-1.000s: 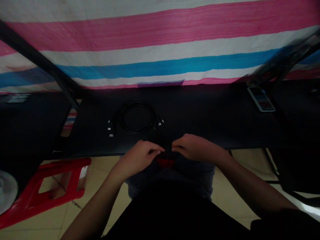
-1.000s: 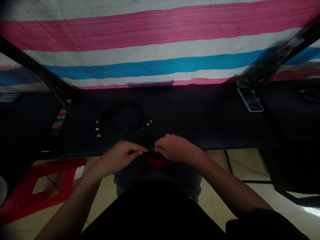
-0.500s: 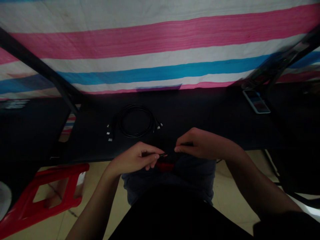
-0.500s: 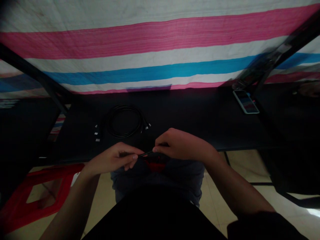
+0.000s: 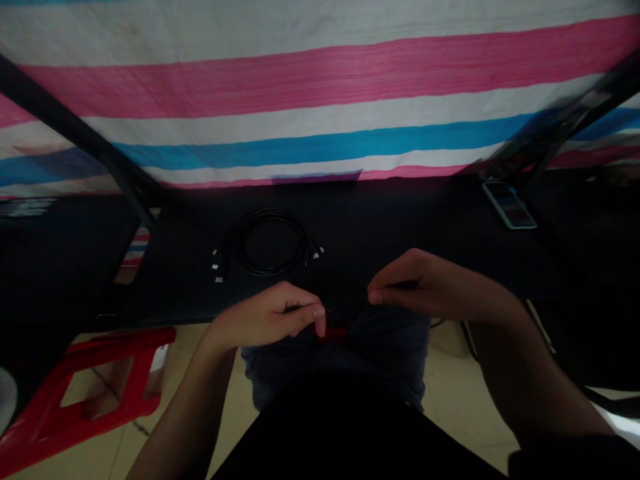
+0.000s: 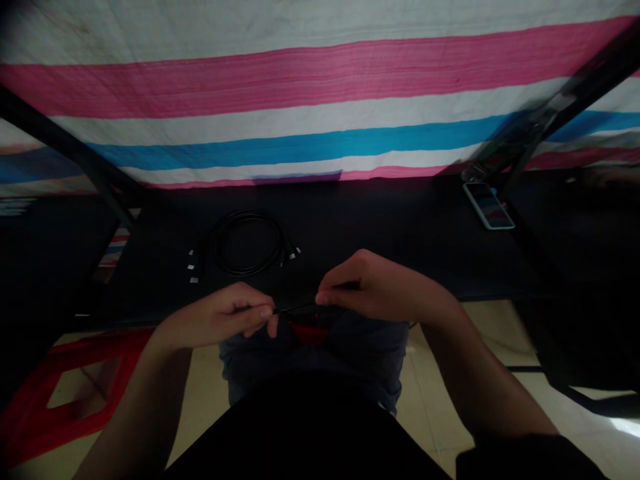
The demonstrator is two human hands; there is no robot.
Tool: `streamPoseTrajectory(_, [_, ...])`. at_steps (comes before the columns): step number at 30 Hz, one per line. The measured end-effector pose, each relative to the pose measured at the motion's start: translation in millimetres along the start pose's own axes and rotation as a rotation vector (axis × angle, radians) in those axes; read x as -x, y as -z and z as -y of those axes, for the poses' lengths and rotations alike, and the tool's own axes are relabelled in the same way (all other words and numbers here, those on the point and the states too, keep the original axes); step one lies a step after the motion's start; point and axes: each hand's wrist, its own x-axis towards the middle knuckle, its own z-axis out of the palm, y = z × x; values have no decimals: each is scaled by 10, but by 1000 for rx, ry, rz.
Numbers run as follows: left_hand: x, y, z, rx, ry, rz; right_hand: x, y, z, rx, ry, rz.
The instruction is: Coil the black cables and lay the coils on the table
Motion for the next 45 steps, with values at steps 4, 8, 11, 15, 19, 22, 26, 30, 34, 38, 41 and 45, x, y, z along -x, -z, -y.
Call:
streamPoseTrajectory(4, [-28, 25, -68, -152, -38, -127, -25, -38, -51, 34, -30, -127])
streamPoseTrajectory(8, [-177, -90, -129, -372, 31, -147, -214, -316, -232, -6, 30, 1])
streamPoseTrajectory(11, [-252, -142, -140, -490, 137, -102, -266, -395, -311, 67, -3, 76])
streamPoseTrajectory(15, [-285, -72, -111, -329, 77, -14, -187, -252, -238, 145, -69, 48])
streamPoseTrajectory(19, [-311, 6, -152, -229, -42, -15, -158, -140, -90, 29, -19, 16])
streamPoseTrajectory(22, [-265, 26, -209, -71, -58, 35, -183, -135, -25, -137, 66, 48])
streamPoseTrajectory(26, [-88, 96, -168, 327, 2, 121, -150, -51, -2, -235, 124, -63])
streamPoseTrajectory(30, [-12, 172, -37, 170, 25, 102, -137, 17, -23, -73, 8, -20])
streamPoseTrajectory(34, [-89, 131, -25, -274, 38, 48, -230, -112, 8, 230, -72, 130])
streamPoseTrajectory(38, [-70, 79, -161, -332, 43, -37, -277, -154, 67, 170, -5, 148])
streamPoseTrajectory(41, [62, 131, -233, -121, 55, 6, -224, -39, 40, -49, 24, 136])
streamPoseTrajectory(45, [190, 213, -231, 139, 57, 98, -179, 47, -113, -380, 85, 140])
